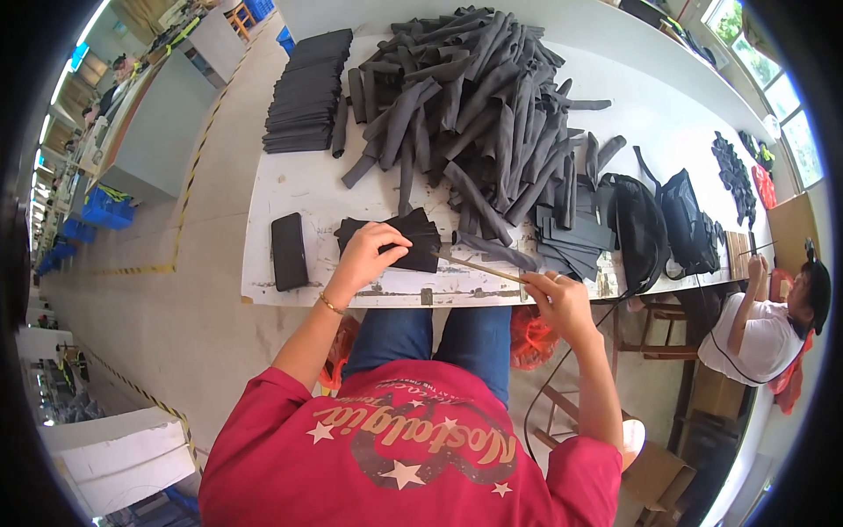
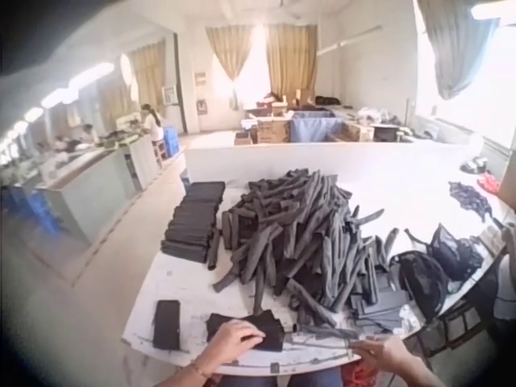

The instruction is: Inserting a wooden rod into grey foam tubes as part of a manufacturing or quality check process.

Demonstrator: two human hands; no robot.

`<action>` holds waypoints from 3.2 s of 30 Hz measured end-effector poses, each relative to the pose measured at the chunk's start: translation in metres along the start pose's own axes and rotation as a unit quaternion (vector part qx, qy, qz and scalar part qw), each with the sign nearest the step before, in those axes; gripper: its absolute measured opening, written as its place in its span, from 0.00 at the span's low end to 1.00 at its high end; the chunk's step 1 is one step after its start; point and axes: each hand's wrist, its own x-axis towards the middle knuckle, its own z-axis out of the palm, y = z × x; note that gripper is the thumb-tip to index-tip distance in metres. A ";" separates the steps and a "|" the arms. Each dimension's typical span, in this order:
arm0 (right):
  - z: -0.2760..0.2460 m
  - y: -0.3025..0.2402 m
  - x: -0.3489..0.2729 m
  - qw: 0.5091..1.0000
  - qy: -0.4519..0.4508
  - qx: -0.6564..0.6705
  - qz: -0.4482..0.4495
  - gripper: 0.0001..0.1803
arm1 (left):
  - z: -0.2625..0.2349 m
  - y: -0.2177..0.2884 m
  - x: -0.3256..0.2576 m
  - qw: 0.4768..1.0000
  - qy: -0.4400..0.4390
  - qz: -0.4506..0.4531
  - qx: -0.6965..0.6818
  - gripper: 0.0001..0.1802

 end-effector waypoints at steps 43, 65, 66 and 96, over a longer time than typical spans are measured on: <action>0.074 -0.054 -0.116 0.973 -0.013 0.161 0.167 0.10 | 0.040 -0.009 0.026 0.570 0.349 -0.324 -0.670 0.14; 0.089 -0.072 0.081 0.952 0.159 0.258 0.028 0.05 | 0.030 0.050 0.024 0.932 -0.170 -0.040 -0.316 0.27; 0.085 -0.070 0.086 0.958 0.165 0.233 0.024 0.06 | 0.029 0.053 0.026 0.894 -0.207 -0.121 -0.379 0.23; 0.058 -0.063 0.174 0.894 0.125 0.383 0.196 0.23 | 0.046 0.036 -0.016 0.866 0.084 -0.204 -0.449 0.14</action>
